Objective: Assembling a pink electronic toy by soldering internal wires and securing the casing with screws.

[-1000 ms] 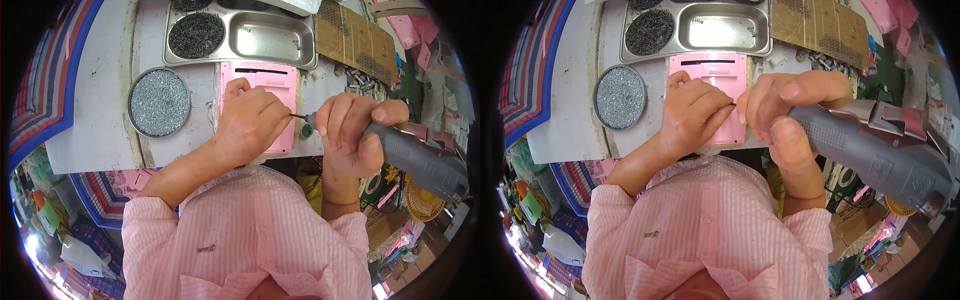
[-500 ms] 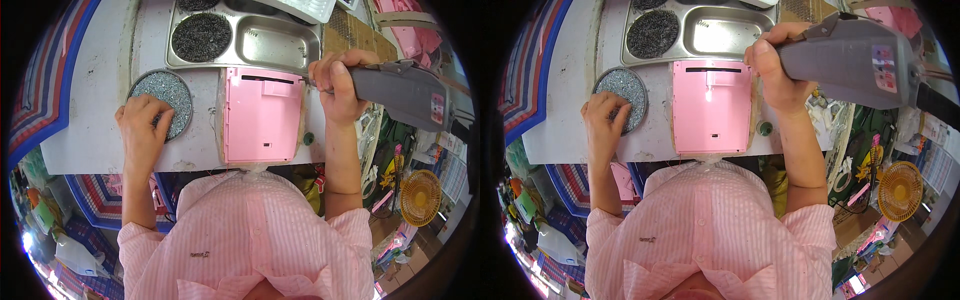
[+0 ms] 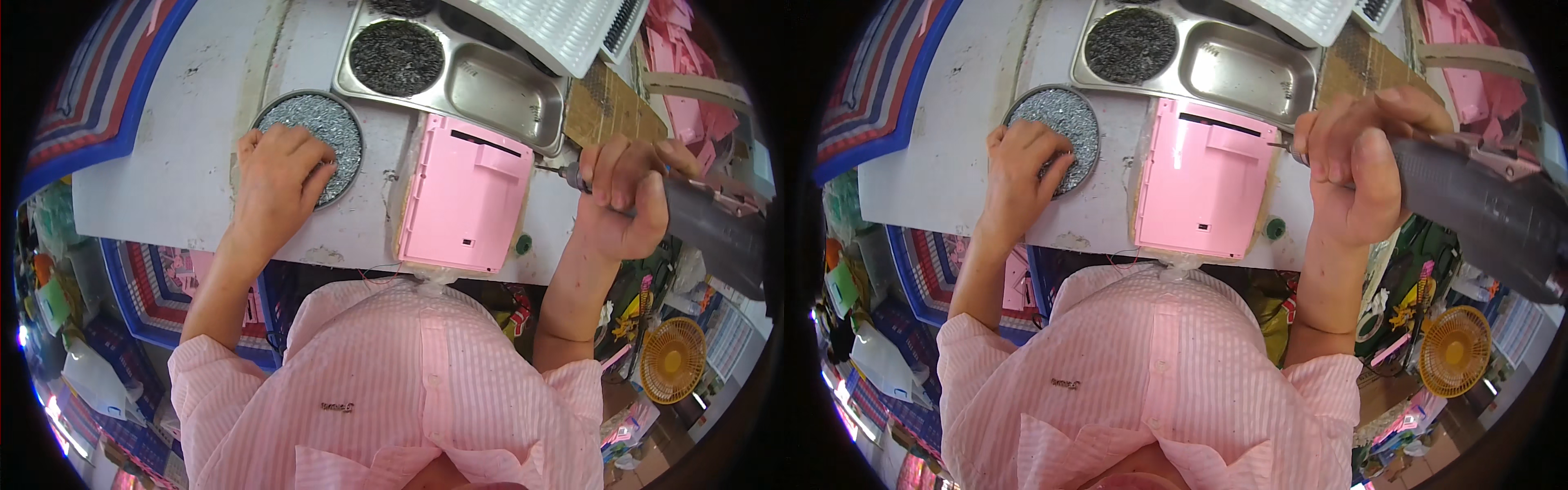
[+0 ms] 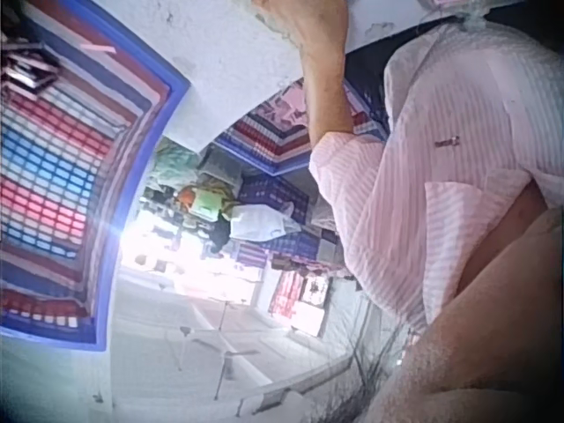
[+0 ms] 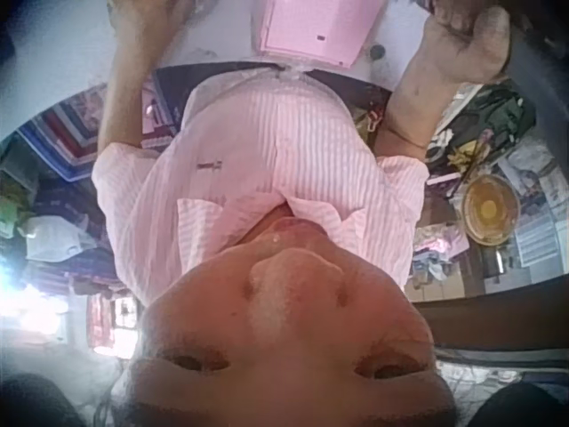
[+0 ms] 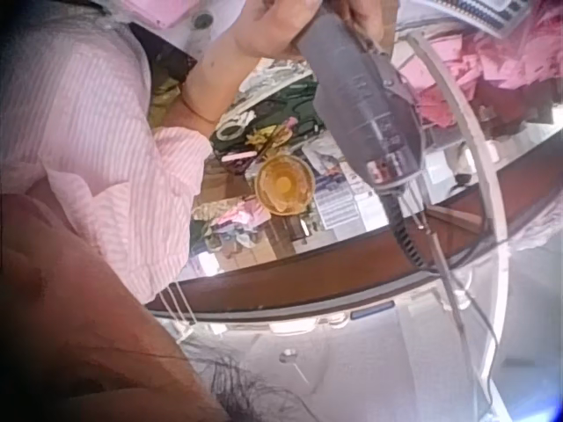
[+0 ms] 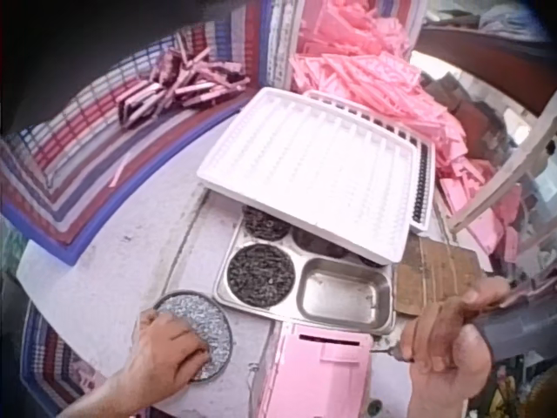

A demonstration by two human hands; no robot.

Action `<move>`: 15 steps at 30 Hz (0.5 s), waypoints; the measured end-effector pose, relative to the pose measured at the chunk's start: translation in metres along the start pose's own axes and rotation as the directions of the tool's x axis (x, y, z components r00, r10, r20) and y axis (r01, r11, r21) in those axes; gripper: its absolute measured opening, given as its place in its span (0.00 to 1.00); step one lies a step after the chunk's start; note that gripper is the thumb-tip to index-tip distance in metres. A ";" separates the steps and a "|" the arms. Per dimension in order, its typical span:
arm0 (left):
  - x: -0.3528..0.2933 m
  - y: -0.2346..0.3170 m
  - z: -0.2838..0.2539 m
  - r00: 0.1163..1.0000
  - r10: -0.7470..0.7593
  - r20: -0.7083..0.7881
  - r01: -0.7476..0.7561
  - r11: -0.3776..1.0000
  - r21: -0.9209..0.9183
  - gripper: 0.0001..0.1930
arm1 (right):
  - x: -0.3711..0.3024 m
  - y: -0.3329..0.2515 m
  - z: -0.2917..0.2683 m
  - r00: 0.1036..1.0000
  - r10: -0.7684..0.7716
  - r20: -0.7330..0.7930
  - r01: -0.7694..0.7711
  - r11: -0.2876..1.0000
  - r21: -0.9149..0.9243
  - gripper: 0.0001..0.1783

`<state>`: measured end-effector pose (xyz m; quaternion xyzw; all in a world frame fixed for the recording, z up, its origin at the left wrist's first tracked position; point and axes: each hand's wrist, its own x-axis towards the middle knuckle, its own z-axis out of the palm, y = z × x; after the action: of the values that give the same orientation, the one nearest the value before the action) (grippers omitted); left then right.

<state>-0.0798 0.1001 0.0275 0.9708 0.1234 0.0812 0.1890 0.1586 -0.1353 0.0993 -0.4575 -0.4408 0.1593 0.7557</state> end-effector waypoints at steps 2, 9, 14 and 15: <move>0.001 -0.003 -0.004 0.993 -0.016 -0.116 0.014 1.000 -0.022 0.04 | 0.000 0.002 0.006 1.000 0.008 0.012 -0.008 1.000 0.013 0.21; -0.006 0.006 0.011 0.946 0.032 -0.322 -0.098 0.977 -0.191 0.05 | 0.011 0.014 0.061 0.988 0.092 0.125 -0.112 0.981 0.158 0.19; -0.002 0.036 0.019 0.917 0.160 -0.366 -0.265 0.929 -0.259 0.10 | 0.008 0.008 0.098 0.965 0.167 0.202 -0.193 0.974 0.120 0.18; -0.001 0.038 0.021 0.901 0.173 -0.398 -0.297 0.914 -0.275 0.11 | 0.009 0.008 0.100 0.962 0.173 0.213 -0.198 0.975 0.104 0.18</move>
<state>-0.0688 0.0582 0.0232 0.9010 0.0214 0.3021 0.3107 0.0839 -0.0706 0.1163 -0.4302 -0.4595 0.3024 0.7158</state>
